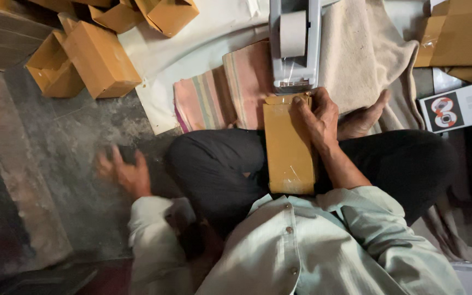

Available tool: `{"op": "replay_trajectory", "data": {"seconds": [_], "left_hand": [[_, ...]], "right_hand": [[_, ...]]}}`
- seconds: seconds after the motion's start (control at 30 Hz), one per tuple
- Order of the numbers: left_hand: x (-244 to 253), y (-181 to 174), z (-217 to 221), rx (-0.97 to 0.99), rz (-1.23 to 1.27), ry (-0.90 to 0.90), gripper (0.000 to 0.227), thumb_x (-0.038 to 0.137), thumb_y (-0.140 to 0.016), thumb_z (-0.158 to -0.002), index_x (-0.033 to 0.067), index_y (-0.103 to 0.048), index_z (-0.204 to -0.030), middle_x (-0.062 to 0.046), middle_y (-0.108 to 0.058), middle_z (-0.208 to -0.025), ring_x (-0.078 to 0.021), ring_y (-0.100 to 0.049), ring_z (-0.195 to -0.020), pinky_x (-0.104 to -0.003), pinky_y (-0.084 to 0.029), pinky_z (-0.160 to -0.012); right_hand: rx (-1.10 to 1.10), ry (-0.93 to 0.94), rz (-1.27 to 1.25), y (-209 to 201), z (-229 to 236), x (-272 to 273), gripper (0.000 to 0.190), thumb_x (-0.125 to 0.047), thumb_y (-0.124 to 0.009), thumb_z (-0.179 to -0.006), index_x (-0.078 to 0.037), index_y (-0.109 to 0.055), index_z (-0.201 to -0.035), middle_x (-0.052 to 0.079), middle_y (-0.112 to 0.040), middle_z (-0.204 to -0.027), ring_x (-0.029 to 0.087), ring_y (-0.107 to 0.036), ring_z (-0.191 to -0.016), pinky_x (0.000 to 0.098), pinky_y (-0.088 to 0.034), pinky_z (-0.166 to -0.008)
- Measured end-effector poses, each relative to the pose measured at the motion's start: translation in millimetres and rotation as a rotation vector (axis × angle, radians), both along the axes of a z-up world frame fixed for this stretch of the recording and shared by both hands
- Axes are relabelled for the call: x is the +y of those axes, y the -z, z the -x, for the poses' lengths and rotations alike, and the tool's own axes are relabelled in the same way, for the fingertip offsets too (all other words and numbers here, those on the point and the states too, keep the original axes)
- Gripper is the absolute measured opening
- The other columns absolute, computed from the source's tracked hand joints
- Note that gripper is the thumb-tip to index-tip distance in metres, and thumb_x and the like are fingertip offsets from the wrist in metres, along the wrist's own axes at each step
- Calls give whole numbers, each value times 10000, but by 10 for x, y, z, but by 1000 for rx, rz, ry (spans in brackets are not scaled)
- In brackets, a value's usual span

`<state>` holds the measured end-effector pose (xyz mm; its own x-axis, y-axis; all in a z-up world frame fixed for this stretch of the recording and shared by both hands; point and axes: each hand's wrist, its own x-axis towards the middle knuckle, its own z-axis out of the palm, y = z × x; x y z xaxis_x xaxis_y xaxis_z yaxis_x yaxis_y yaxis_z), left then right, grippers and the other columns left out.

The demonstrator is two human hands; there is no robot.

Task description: The person sits on the floor and repeatedly tapes small cardboard boxes using a handheld tape dispenser. They apply tape to the seams, press it down, and set the sealed boxes aside.

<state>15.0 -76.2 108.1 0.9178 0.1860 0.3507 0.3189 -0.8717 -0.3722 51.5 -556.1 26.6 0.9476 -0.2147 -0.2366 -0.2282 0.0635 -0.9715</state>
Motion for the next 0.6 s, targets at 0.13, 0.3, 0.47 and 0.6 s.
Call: {"op": "replay_trajectory", "data": {"seconds": [0.13, 0.3, 0.47, 0.6], "left_hand": [[-1158, 190, -630, -143, 1161, 201, 158, 81, -665, -976, 12, -734, -1099, -107, -729, -1017, -211, -692, -935, -339, -552, -861], [-2675, 378, -1221, 248, 1415, 375, 318, 305, -764, -937, -13, -779, -948, -74, -653, -759, -152, -613, -710, -309, -482, -672], [-3147, 185, -1362, 435, 1709, 331, 397, 371, -757, -914, -24, -783, -948, -22, -718, -786, -91, -637, -734, -267, -505, -680], [-3208, 223, -1358, 580, 1916, 179, 352, 314, -771, -894, -34, -787, -945, -19, -736, -811, -82, -644, -731, -253, -503, -682]], "right_hand": [[19, 15, -84, 208, 38, 5, 320, -215, -710, -1012, 24, -575, -1176, 90, -680, -971, 139, -631, -868, 292, -536, -764], [-5, 108, -286, 542, 14, 10, 488, -94, -736, -1003, 5, -400, -1342, 105, -637, -1096, 169, -627, -963, 307, -554, -824], [-80, 74, -327, 579, 48, 76, 543, -85, -663, -1036, -24, -309, -1443, 122, -636, -1132, 164, -611, -975, 301, -538, -832], [-40, 17, -226, 433, 48, 91, 676, -130, -628, -1046, -43, -190, -1553, 145, -674, -1163, 174, -643, -978, 305, -542, -835]]}}
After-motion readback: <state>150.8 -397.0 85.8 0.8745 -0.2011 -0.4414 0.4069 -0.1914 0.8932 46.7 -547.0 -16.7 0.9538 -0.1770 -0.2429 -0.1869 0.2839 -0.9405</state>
